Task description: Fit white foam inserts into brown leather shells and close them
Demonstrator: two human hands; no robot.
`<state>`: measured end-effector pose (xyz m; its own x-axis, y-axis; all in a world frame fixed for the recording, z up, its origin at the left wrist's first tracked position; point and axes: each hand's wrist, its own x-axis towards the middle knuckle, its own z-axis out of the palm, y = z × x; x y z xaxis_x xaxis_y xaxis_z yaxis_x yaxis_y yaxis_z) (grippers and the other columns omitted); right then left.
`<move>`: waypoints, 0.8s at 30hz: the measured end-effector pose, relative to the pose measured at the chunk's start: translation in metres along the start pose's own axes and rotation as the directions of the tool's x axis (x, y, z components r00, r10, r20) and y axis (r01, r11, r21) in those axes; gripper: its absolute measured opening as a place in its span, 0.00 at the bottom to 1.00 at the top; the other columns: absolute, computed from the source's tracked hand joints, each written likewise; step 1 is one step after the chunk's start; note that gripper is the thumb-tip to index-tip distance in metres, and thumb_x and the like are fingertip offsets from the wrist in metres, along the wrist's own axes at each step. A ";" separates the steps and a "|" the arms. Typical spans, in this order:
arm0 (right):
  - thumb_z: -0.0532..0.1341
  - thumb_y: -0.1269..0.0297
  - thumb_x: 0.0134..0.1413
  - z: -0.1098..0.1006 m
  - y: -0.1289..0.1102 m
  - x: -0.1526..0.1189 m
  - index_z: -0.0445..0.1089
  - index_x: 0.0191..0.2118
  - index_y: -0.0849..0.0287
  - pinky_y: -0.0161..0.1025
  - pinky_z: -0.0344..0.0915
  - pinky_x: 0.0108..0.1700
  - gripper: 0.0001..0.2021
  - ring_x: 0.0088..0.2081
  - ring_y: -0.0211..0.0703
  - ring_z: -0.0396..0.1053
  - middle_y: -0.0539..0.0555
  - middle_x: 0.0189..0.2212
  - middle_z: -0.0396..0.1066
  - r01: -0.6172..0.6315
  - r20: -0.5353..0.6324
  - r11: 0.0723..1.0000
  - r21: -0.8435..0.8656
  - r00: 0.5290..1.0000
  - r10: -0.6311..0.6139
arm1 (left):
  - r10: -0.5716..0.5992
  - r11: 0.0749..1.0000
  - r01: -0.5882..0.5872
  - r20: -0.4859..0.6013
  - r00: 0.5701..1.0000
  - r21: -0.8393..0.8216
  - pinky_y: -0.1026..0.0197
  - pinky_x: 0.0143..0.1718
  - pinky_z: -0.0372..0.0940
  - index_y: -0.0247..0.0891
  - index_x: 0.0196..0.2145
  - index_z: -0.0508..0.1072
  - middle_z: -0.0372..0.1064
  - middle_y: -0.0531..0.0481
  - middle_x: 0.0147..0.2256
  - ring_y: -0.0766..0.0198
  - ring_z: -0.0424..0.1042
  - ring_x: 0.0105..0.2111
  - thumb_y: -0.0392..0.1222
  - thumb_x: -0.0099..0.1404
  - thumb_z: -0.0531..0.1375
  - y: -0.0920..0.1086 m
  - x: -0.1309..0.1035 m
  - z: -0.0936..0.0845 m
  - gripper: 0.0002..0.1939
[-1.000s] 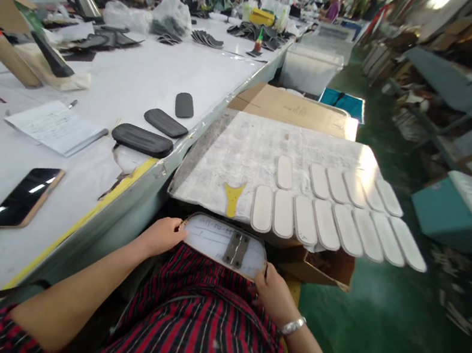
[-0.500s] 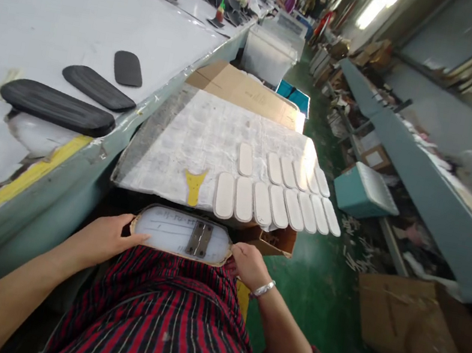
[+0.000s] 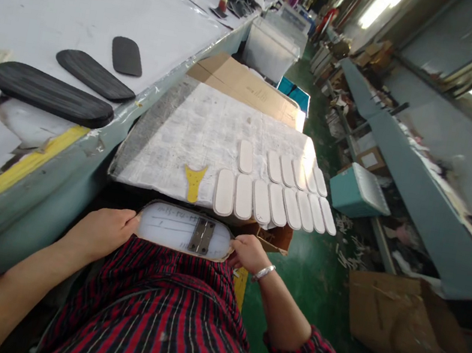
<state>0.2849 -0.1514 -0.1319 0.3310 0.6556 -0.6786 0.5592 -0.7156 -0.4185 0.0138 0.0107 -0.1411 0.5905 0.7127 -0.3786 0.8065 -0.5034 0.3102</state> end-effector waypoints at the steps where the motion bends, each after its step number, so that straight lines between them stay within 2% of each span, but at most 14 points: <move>1: 0.44 0.68 0.56 -0.002 0.001 0.001 0.65 0.28 0.63 0.30 0.61 0.24 0.14 0.22 0.36 0.69 0.55 0.22 0.71 -0.003 0.029 1.000 0.016 1.000 0.003 | 0.006 1.000 -0.006 -0.002 1.000 -0.007 0.60 0.29 0.53 0.38 0.22 0.64 0.68 0.46 0.26 0.57 0.67 0.29 0.48 0.62 0.40 -0.001 0.000 0.000 0.20; 3: 0.46 0.64 0.56 -0.007 0.001 0.000 0.65 0.30 0.63 0.30 0.62 0.26 0.13 0.25 0.37 0.70 0.55 0.24 0.72 0.013 0.049 1.000 0.027 0.999 -0.014 | 0.015 0.999 -0.015 0.005 1.000 -0.035 0.61 0.30 0.53 0.38 0.24 0.65 0.68 0.46 0.27 0.57 0.68 0.30 0.49 0.62 0.41 -0.003 0.000 0.000 0.19; 4: 0.50 0.61 0.55 -0.010 -0.002 -0.001 0.66 0.33 0.63 0.30 0.62 0.28 0.12 0.28 0.38 0.70 0.55 0.27 0.72 0.056 0.021 0.998 0.008 0.998 -0.056 | 0.021 0.998 -0.020 0.014 1.000 -0.053 0.61 0.30 0.54 0.38 0.24 0.65 0.68 0.46 0.27 0.57 0.68 0.30 0.50 0.62 0.41 -0.004 0.000 0.000 0.19; 5: 0.53 0.57 0.53 -0.014 -0.005 -0.003 0.66 0.35 0.63 0.31 0.62 0.30 0.13 0.31 0.39 0.70 0.56 0.30 0.72 0.118 -0.026 0.992 -0.040 0.993 -0.119 | 0.025 0.998 -0.024 0.022 0.999 -0.066 0.61 0.30 0.54 0.38 0.24 0.65 0.68 0.46 0.27 0.57 0.68 0.30 0.51 0.61 0.42 -0.005 0.001 0.000 0.20; 7: 0.54 0.55 0.52 -0.021 -0.014 -0.003 0.66 0.38 0.63 0.33 0.61 0.35 0.15 0.35 0.41 0.68 0.56 0.33 0.71 0.231 -0.121 0.943 -0.238 0.957 -0.265 | 0.027 0.997 -0.025 0.034 0.999 -0.072 0.61 0.31 0.54 0.38 0.24 0.65 0.68 0.47 0.26 0.57 0.68 0.30 0.55 0.61 0.43 -0.006 0.002 0.000 0.22; 9: 0.50 0.59 0.56 -0.025 -0.023 0.002 0.68 0.33 0.63 0.36 0.60 0.37 0.14 0.36 0.44 0.68 0.58 0.31 0.70 0.268 -0.142 0.862 -0.431 0.923 -0.358 | 0.027 0.997 -0.025 0.030 0.999 -0.067 0.61 0.31 0.54 0.38 0.23 0.64 0.68 0.47 0.26 0.57 0.67 0.30 0.57 0.61 0.42 -0.006 0.004 0.000 0.23; 12: 0.47 0.64 0.57 -0.030 -0.029 0.013 0.67 0.25 0.64 0.37 0.59 0.36 0.16 0.34 0.44 0.67 0.59 0.28 0.70 0.275 -0.086 0.824 -0.495 0.928 -0.362 | 0.016 0.998 -0.015 0.028 0.999 -0.066 0.61 0.31 0.54 0.38 0.24 0.65 0.68 0.47 0.26 0.57 0.67 0.30 0.54 0.62 0.41 -0.005 0.006 0.000 0.22; 15: 0.49 0.62 0.57 -0.035 -0.025 0.018 0.67 0.24 0.63 0.34 0.59 0.34 0.16 0.32 0.40 0.67 0.57 0.26 0.70 0.317 -0.024 0.829 -0.462 0.929 -0.368 | 0.008 0.998 -0.006 0.038 0.999 -0.059 0.60 0.31 0.54 0.38 0.24 0.66 0.68 0.46 0.26 0.58 0.67 0.29 0.53 0.62 0.41 -0.005 0.007 -0.001 0.22; 17: 0.48 0.56 0.57 -0.036 -0.018 0.014 0.68 0.27 0.62 0.31 0.60 0.31 0.18 0.29 0.37 0.68 0.54 0.25 0.70 0.319 0.025 0.867 -0.382 0.942 -0.336 | 0.010 0.998 -0.008 0.045 0.999 -0.056 0.61 0.30 0.54 0.38 0.24 0.66 0.68 0.46 0.26 0.58 0.67 0.30 0.54 0.62 0.41 -0.006 0.007 -0.002 0.23; 20: 0.48 0.48 0.55 -0.029 -0.004 0.004 0.66 0.31 0.62 0.30 0.62 0.24 0.21 0.24 0.36 0.68 0.54 0.26 0.71 0.157 0.150 0.983 -0.090 0.978 -0.143 | 0.012 0.999 -0.011 0.039 0.999 -0.040 0.61 0.30 0.54 0.38 0.25 0.67 0.69 0.46 0.27 0.57 0.68 0.30 0.57 0.61 0.42 -0.006 0.007 -0.003 0.24; 22: 0.50 0.52 0.54 -0.019 0.002 -0.002 0.64 0.27 0.63 0.31 0.63 0.21 0.18 0.23 0.38 0.69 0.56 0.26 0.71 -0.009 0.223 0.995 0.101 0.975 -0.013 | 0.005 1.000 -0.005 0.023 1.000 -0.017 0.61 0.30 0.54 0.38 0.26 0.67 0.69 0.46 0.28 0.56 0.68 0.31 0.56 0.60 0.42 -0.006 0.007 -0.004 0.23; 24: 0.50 0.57 0.54 -0.008 0.004 -0.005 0.62 0.23 0.63 0.31 0.65 0.22 0.16 0.23 0.39 0.70 0.57 0.25 0.71 -0.076 0.226 0.978 0.192 0.974 0.032 | -0.008 1.000 0.008 0.013 1.000 -0.008 0.61 0.30 0.55 0.38 0.26 0.66 0.68 0.46 0.27 0.56 0.68 0.31 0.53 0.61 0.42 -0.005 0.008 -0.007 0.21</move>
<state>0.2917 -0.1556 -0.1249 0.1683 0.5614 -0.8102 0.3761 -0.7964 -0.4737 0.0142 0.0225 -0.1397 0.5846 0.7102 -0.3922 0.8108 -0.4939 0.3143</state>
